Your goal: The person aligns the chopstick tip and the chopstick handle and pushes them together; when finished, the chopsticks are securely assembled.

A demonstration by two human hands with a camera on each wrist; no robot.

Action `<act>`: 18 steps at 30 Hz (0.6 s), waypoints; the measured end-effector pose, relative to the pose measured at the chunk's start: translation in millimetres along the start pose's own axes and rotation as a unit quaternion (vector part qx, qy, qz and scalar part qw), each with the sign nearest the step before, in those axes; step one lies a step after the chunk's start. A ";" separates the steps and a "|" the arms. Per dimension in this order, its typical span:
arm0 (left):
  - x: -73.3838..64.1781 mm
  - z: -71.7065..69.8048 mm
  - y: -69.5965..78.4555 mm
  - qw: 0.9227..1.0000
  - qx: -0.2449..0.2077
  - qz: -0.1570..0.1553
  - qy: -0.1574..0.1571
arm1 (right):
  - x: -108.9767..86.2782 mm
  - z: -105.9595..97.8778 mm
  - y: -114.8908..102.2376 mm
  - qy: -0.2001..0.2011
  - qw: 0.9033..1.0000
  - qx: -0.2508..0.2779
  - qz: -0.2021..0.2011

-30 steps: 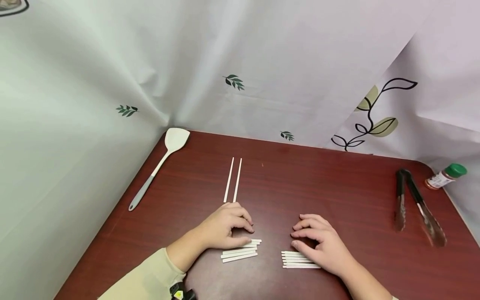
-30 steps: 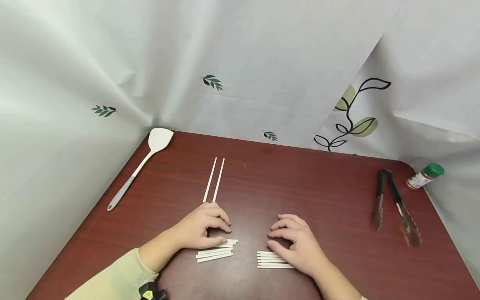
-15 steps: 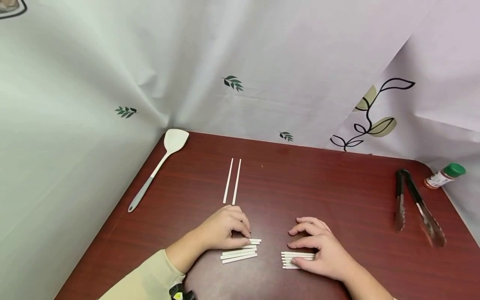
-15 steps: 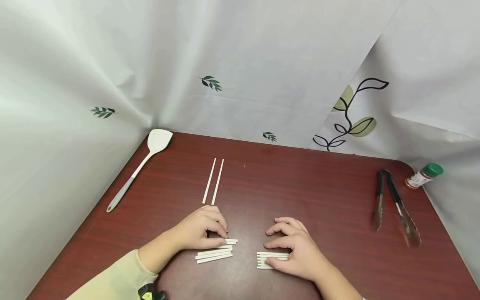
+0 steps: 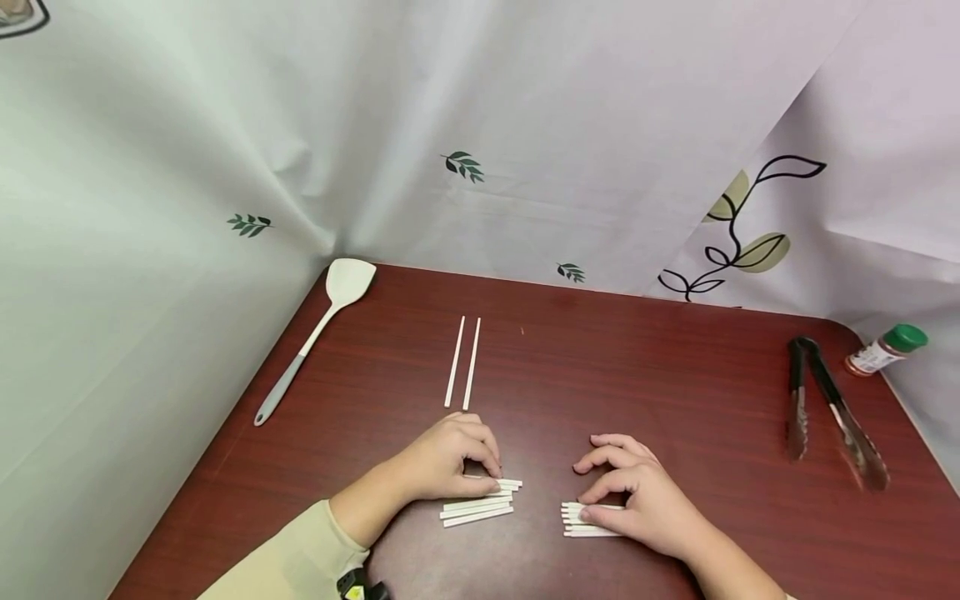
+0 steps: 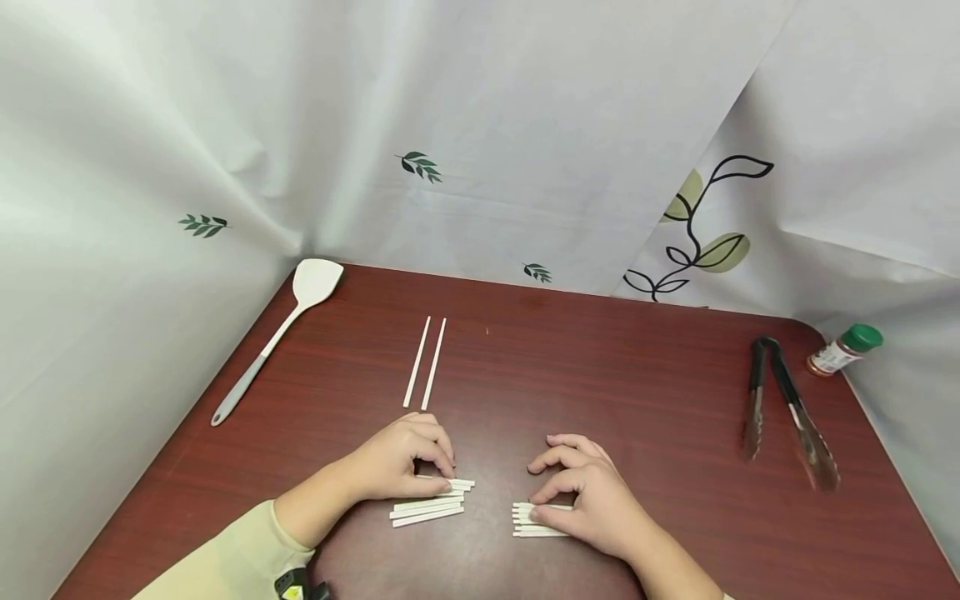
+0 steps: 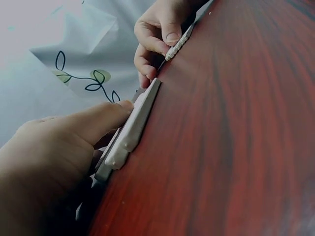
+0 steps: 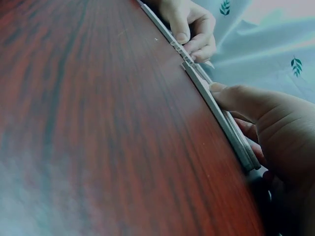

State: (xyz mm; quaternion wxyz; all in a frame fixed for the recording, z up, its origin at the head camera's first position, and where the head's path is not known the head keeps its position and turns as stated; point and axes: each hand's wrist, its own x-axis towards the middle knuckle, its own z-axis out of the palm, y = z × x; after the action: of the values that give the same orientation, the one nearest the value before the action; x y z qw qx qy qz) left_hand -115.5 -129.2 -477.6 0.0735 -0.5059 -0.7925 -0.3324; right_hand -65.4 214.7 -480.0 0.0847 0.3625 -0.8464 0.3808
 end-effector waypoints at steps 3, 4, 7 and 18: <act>-0.3 0.5 1.7 1.000 -0.008 -0.028 -0.009 | -0.4 0.1 -0.7 -0.004 1.000 0.007 0.013; -0.2 0.7 2.2 0.999 -0.008 -0.035 -0.013 | -0.4 0.0 -0.9 -0.004 1.000 0.009 0.015; 0.2 0.4 4.8 0.999 0.000 -0.049 -0.023 | 0.0 0.0 -1.3 -0.001 1.000 0.010 0.014; 6.5 -4.2 29.4 0.987 0.043 -0.102 -0.115 | 1.8 -0.5 -2.4 -0.011 1.000 -0.019 0.015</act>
State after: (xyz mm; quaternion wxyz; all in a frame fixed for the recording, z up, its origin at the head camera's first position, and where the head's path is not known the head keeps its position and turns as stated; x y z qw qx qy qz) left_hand -94.5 -118.9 -458.2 -0.0308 -0.4537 -0.8567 -0.2434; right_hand -65.1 213.0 -477.5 0.0765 0.3528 -0.8596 0.3617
